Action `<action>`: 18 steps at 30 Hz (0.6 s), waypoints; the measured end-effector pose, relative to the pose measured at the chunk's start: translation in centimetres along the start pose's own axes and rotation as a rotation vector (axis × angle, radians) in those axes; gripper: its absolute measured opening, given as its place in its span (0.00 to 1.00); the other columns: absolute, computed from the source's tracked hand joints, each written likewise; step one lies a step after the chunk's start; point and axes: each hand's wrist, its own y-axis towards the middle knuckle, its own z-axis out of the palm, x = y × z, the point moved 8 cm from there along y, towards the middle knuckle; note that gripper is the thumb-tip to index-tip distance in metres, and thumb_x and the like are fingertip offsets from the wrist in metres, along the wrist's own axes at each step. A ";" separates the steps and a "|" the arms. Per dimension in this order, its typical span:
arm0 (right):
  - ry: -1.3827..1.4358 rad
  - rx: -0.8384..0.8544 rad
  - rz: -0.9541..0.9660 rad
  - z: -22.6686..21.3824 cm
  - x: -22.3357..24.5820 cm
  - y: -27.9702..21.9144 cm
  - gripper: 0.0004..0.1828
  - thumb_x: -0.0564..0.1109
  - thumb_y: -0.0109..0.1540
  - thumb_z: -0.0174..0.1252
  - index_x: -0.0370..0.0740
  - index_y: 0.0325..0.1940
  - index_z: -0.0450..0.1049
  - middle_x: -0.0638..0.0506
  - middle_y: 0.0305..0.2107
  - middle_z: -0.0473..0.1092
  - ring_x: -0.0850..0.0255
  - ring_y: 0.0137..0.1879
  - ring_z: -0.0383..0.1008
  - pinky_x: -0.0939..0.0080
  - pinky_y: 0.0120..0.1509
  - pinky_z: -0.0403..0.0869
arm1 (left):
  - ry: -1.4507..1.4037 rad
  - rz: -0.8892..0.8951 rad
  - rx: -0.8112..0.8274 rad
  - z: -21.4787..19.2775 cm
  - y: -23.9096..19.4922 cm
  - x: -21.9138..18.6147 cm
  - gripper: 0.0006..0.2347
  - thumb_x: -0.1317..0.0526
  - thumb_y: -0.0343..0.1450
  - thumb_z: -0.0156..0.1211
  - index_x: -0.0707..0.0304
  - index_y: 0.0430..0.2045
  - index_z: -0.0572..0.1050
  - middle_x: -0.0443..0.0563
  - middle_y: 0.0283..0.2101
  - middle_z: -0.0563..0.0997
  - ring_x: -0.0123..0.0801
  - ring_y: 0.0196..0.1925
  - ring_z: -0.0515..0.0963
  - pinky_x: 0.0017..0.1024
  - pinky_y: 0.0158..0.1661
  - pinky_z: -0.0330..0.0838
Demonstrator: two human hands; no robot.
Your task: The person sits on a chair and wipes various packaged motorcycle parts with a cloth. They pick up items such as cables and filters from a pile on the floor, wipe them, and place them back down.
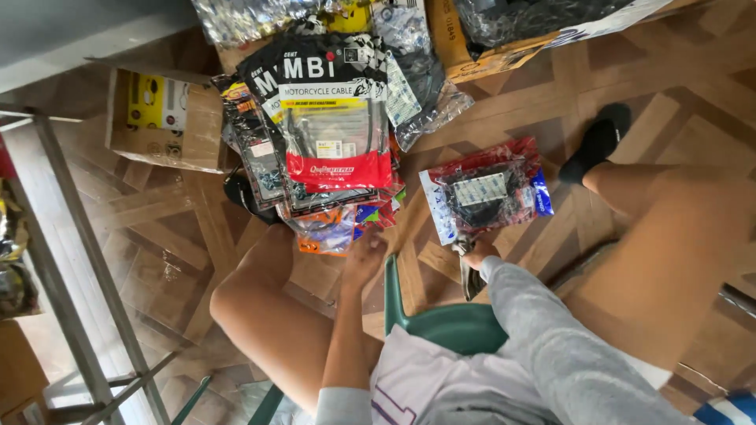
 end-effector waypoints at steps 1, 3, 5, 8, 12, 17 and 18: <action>0.028 0.018 0.039 1.3 -1.5 2.0 0.40 0.68 0.54 0.59 0.47 0.65 0.71 0.43 0.59 0.73 0.49 0.67 0.72 0.50 0.73 0.69 | -0.024 0.019 0.015 0.0 -0.3 -0.3 0.16 0.49 0.68 0.56 0.42 0.50 0.75 0.53 0.46 0.84 0.47 0.53 0.82 0.41 0.57 0.74; 0.051 0.042 0.084 1.8 -2.6 3.4 0.42 0.72 0.54 0.57 0.47 0.65 0.72 0.42 0.58 0.74 0.48 0.66 0.72 0.50 0.72 0.70 | -0.050 0.030 0.035 -0.2 -0.6 -1.3 0.17 0.51 0.67 0.57 0.44 0.50 0.76 0.53 0.46 0.84 0.46 0.53 0.82 0.40 0.57 0.75; 0.071 0.034 0.019 0.5 -0.6 2.2 0.37 0.70 0.55 0.57 0.50 0.63 0.74 0.43 0.56 0.76 0.47 0.65 0.74 0.49 0.71 0.71 | -0.099 0.053 0.038 -1.0 -1.0 -2.6 0.16 0.56 0.68 0.59 0.46 0.51 0.75 0.52 0.44 0.85 0.45 0.46 0.85 0.41 0.49 0.78; 0.049 0.003 -0.112 2.0 -2.5 8.7 0.30 0.59 0.57 0.58 0.42 0.58 0.77 0.39 0.52 0.78 0.44 0.63 0.75 0.46 0.70 0.72 | -0.195 0.049 0.048 -0.4 -0.8 -2.1 0.16 0.58 0.69 0.59 0.52 0.51 0.75 0.59 0.45 0.84 0.51 0.45 0.85 0.42 0.46 0.80; -0.071 -0.161 -0.151 -7.2 0.2 5.4 0.28 0.57 0.56 0.56 0.39 0.54 0.81 0.37 0.52 0.78 0.37 0.60 0.76 0.39 0.70 0.70 | -0.165 0.135 0.029 -0.9 -1.6 -3.2 0.15 0.63 0.69 0.57 0.58 0.51 0.74 0.65 0.43 0.84 0.60 0.40 0.85 0.48 0.40 0.82; -0.542 -0.328 -0.304 -12.2 4.8 8.5 0.24 0.38 0.55 0.60 0.52 0.55 0.71 0.56 0.70 0.55 0.48 0.58 0.72 0.47 0.56 0.79 | -0.418 0.034 -0.003 -2.1 -3.0 -4.8 0.15 0.71 0.67 0.56 0.65 0.48 0.76 0.47 0.31 0.80 0.28 0.29 0.79 0.24 0.29 0.75; -0.548 -0.319 -0.306 -12.7 5.4 9.2 0.24 0.38 0.55 0.60 0.52 0.55 0.71 0.56 0.70 0.55 0.48 0.58 0.72 0.47 0.56 0.79 | -0.422 0.024 -0.004 -2.6 -3.0 -5.4 0.15 0.71 0.67 0.56 0.65 0.48 0.76 0.47 0.31 0.80 0.28 0.29 0.79 0.24 0.29 0.75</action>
